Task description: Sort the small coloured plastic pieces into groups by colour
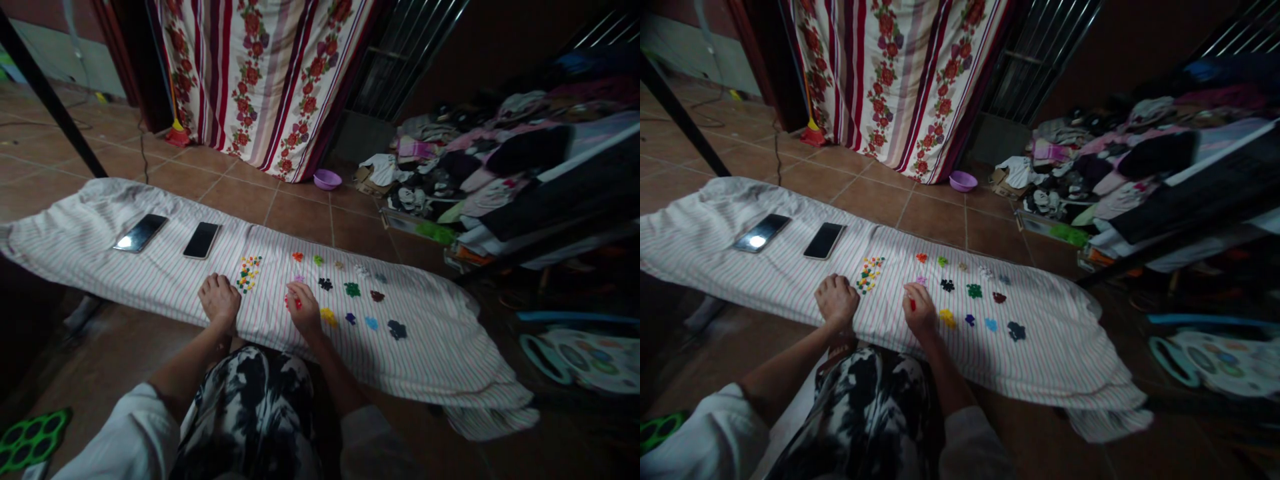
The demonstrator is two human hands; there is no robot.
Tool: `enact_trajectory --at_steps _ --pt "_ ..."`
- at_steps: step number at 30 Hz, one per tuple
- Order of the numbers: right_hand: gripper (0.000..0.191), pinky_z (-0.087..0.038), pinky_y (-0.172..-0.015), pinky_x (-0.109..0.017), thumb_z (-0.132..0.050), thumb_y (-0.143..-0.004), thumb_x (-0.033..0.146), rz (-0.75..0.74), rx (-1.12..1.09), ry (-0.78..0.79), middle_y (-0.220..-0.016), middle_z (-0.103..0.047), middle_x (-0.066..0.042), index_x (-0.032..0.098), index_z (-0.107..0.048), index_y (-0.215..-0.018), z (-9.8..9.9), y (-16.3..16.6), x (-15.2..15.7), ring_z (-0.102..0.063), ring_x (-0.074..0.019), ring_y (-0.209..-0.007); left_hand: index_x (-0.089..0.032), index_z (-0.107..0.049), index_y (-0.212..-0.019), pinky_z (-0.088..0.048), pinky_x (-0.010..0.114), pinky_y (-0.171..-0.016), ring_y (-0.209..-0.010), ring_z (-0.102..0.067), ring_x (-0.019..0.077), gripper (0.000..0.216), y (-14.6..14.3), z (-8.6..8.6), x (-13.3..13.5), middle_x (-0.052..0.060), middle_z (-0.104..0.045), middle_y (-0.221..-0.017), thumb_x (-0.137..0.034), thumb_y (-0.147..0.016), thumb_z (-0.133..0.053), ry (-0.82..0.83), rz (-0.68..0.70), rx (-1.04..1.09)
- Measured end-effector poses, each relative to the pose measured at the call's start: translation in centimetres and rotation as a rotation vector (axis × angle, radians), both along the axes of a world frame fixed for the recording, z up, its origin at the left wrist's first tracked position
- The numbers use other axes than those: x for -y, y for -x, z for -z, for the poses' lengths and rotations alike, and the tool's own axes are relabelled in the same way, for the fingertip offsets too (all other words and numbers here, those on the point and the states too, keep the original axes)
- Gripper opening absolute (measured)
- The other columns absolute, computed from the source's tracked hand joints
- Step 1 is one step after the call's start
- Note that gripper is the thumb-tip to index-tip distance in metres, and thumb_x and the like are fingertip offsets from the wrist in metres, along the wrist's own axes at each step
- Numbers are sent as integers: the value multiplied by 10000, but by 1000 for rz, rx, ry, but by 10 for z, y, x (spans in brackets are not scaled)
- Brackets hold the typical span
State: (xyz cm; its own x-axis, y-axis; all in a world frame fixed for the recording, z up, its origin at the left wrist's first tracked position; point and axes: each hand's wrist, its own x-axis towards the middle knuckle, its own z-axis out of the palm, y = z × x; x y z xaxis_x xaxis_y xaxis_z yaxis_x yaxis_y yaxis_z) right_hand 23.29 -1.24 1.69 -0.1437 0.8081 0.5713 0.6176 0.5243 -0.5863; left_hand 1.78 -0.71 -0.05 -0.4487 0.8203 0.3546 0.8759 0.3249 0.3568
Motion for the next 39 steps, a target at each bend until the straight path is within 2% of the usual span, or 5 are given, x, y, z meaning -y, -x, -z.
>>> enact_trajectory --at_steps 6,13,19,28,39 --pt "289 -496 -900 -305 -426 -883 135 -128 106 162 -1034 -622 -79 208 -665 -1029 3 46 -35 -597 -175 -999 -137 -583 -988 -338 441 -925 -1161 -440 293 237 0 -2 0 159 -558 -1171 -216 -812 -445 -6 9 10" --pt "334 -469 -888 -298 -446 -849 94 -45 302 292 -1060 -619 -75 205 -653 -1087 8 78 -73 -585 -170 -958 -134 -590 -1023 -330 463 -929 -1172 -437 306 262 0 -1 0 174 -547 -1208 -212 -809 -460 2 20 42" --pt "307 -460 -809 -299 -447 -864 95 30 405 423 -1018 -613 -100 195 -655 -1067 10 92 -80 -580 -204 -931 -129 -580 -1000 -327 446 -940 -1196 -425 300 247 0 0 0 171 -552 -1193 -211 -816 -437 -8 22 17" --pt "210 -442 -820 -268 -487 -867 144 73 388 417 -1027 -620 -82 199 -639 -1001 7 92 -76 -580 -173 -925 -135 -581 -1018 -314 459 -957 -1196 -428 304 259 -1 -3 1 164 -551 -1205 -216 -812 -448 -3 18 46" --pt "130 -428 -809 -295 -520 -861 208 240 221 302 -913 -688 -27 240 -638 -905 -8 42 -53 -589 -189 -891 -140 -580 -1024 -311 475 -946 -1172 -427 314 272 -1 -3 1 167 -544 -1187 -225 -805 -442 5 17 56"
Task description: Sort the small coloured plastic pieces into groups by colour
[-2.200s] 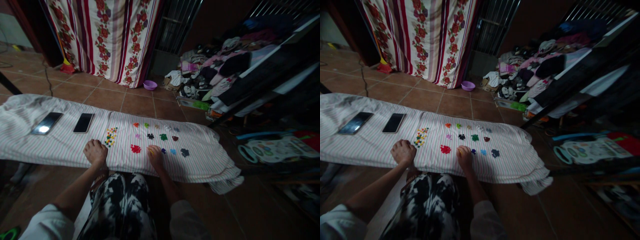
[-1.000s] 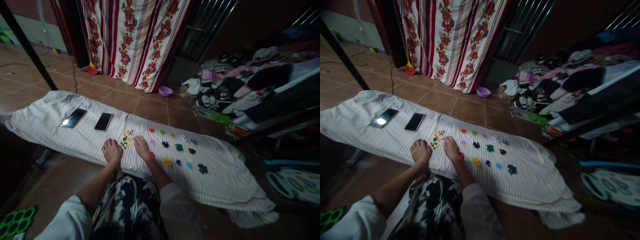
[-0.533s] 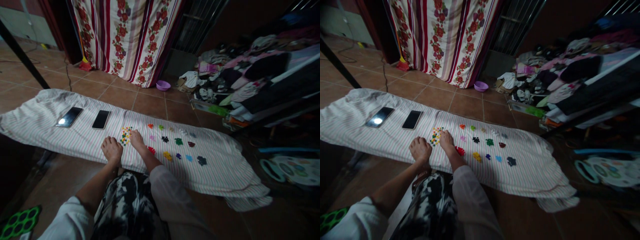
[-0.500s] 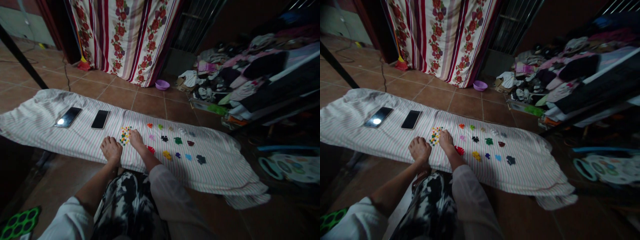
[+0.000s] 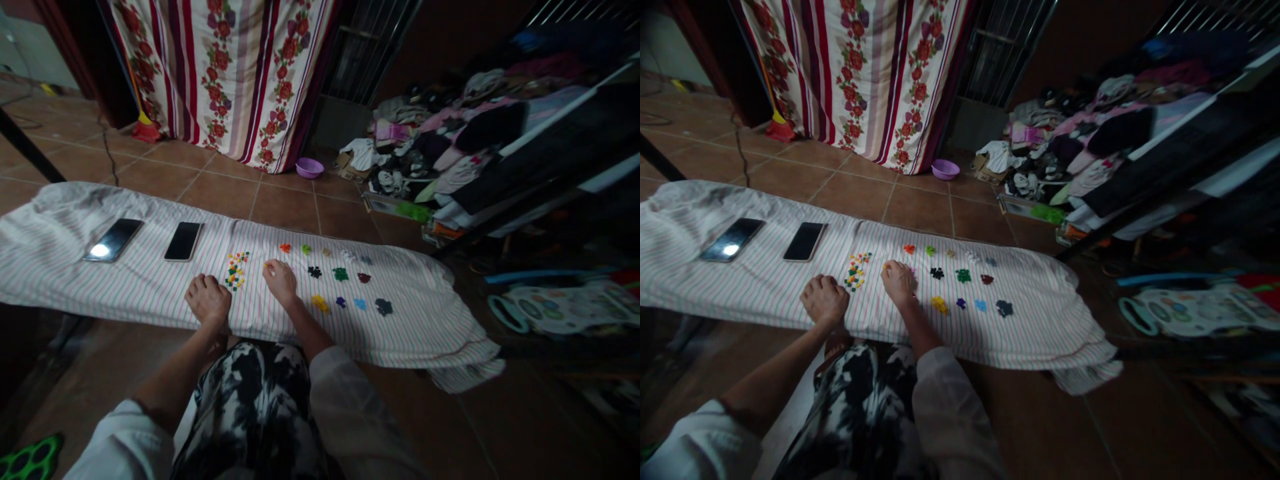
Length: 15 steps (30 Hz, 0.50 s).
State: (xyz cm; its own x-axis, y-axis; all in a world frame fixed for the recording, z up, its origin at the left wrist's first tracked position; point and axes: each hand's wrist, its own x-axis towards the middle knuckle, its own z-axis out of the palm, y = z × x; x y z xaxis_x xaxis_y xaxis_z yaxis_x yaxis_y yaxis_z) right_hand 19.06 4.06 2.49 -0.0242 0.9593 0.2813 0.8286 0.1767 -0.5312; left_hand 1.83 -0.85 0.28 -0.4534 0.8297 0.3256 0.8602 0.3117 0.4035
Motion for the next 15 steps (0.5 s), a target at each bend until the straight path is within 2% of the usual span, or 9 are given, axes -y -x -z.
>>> enact_trajectory --at_steps 7,15 --pt "158 -426 -877 -335 -506 -847 202 52 -22 -132 -894 -688 -49 231 -657 -887 10 -33 23 -567 -214 -932 -143 -576 -1007 -320 452 -923 -1138 -439 305 263 0 0 1 158 -552 -1166 -248 -822 -422 -9 -10 -31" --pt "218 -426 -878 -368 -452 -864 227 170 -6 -272 -865 -677 -74 205 -668 -884 22 -99 57 -555 -225 -896 -155 -568 -970 -319 450 -908 -1108 -448 300 240 0 1 1 151 -552 -1121 -255 -813 -416 1 -12 -35"
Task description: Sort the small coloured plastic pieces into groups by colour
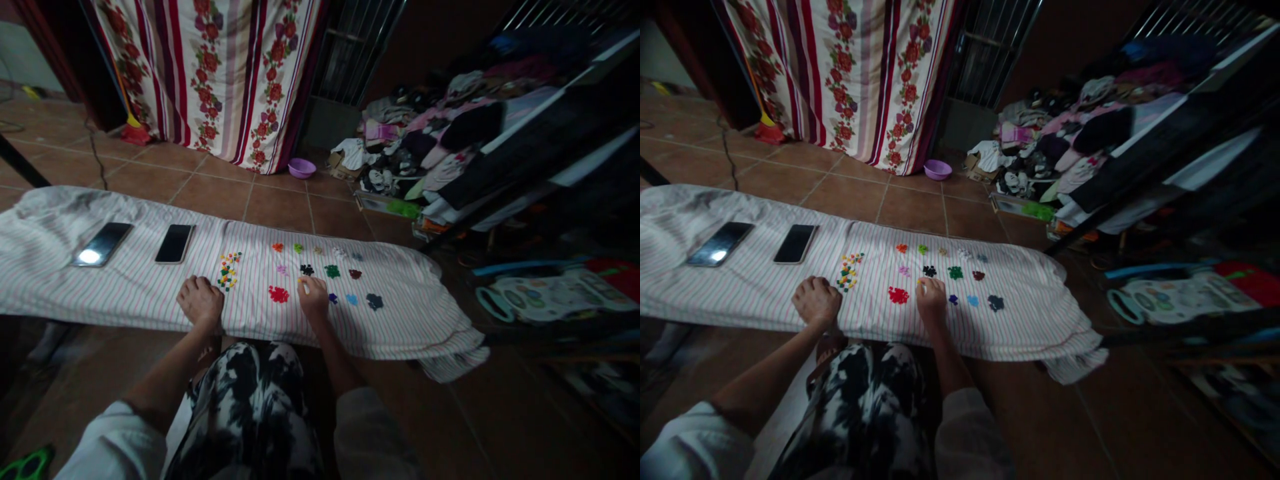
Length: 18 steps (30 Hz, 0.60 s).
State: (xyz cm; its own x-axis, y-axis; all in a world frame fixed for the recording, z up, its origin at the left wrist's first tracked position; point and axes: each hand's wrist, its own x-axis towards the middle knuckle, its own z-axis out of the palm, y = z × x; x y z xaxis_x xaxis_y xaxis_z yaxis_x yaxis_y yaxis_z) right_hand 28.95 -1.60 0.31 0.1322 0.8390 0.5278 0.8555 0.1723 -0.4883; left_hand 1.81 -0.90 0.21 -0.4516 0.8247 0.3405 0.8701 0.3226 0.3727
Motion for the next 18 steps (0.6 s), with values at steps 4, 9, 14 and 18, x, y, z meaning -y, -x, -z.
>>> enact_trajectory --at_steps 4,9,14,18 --pt "211 -423 -844 -373 -448 -855 226 72 45 20 -832 -668 -78 202 -657 -848 4 -25 16 -551 -231 -865 -148 -568 -979 -318 451 -909 -1108 -443 300 254 0 0 0 156 -549 -1124 -255 -816 -405 16 2 7" --pt "190 -419 -816 -360 -449 -837 211 86 57 97 -859 -666 -80 189 -637 -844 11 -37 30 -562 -219 -842 -147 -568 -985 -322 449 -897 -1088 -452 300 258 1 2 -1 157 -550 -1126 -262 -820 -408 16 -4 -14" --pt "205 -424 -811 -357 -434 -851 215 79 53 135 -870 -667 -88 190 -637 -853 16 -37 36 -564 -220 -851 -149 -562 -970 -331 437 -891 -1088 -455 291 247 1 4 -1 147 -556 -1120 -277 -828 -405 5 -11 -59" --pt "240 -435 -818 -373 -415 -873 245 78 52 125 -921 -669 -105 177 -641 -917 20 -38 39 -567 -229 -876 -145 -563 -973 -333 436 -890 -1078 -457 288 250 0 3 -1 148 -559 -1122 -271 -828 -402 1 -15 -65"
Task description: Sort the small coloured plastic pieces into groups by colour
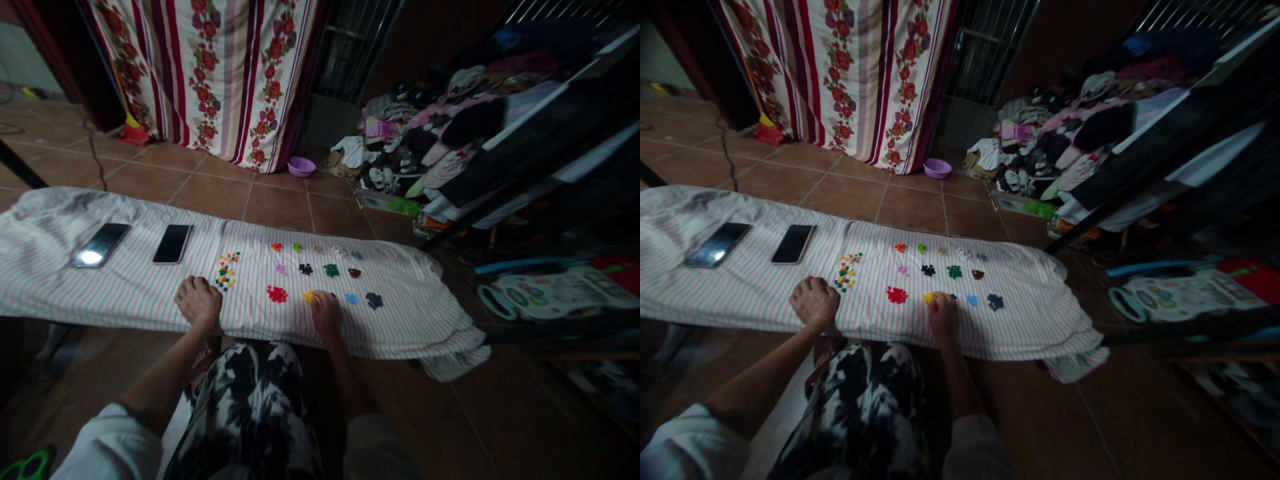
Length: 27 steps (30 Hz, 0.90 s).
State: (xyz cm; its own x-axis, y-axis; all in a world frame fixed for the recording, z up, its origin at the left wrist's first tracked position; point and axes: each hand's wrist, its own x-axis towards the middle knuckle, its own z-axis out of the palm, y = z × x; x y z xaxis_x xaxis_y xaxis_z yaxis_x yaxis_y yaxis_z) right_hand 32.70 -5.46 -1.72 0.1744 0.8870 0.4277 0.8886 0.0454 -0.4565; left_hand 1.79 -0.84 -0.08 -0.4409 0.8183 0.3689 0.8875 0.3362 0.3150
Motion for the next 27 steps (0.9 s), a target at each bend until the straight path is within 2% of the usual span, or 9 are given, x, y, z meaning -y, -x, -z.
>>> enact_trajectory --at_steps 4,9,18,27 --pt "299 -447 -859 -396 -384 -904 289 -24 4 -56 -1011 -658 -118 164 -629 -1021 8 -2 6 -562 -237 -953 -137 -570 -985 -326 444 -897 -1088 -448 293 261 0 -2 0 155 -554 -1135 -266 -823 -412 20 5 38" --pt "352 -464 -873 -427 -437 -903 377 -10 14 -101 -1054 -630 -132 158 -593 -1131 17 -5 14 -550 -250 -997 -138 -570 -972 -329 435 -888 -1082 -451 287 253 0 -1 0 148 -562 -1117 -264 -815 -417 17 4 22" --pt "303 -531 -778 -400 -456 -870 324 -12 -192 -39 -1033 -609 -129 175 -602 -1091 22 -6 15 -595 -217 -856 -134 -574 -975 -326 444 -896 -1093 -453 292 255 0 1 0 151 -553 -1119 -260 -807 -430 -7 5 42" --pt "291 -539 -792 -429 -449 -884 346 -22 -166 -136 -1063 -606 -136 183 -613 -1061 13 -1 17 -574 -243 -991 -145 -574 -978 -325 430 -918 -1116 -452 285 240 1 4 -2 140 -557 -1148 -251 -813 -435 -14 3 13"
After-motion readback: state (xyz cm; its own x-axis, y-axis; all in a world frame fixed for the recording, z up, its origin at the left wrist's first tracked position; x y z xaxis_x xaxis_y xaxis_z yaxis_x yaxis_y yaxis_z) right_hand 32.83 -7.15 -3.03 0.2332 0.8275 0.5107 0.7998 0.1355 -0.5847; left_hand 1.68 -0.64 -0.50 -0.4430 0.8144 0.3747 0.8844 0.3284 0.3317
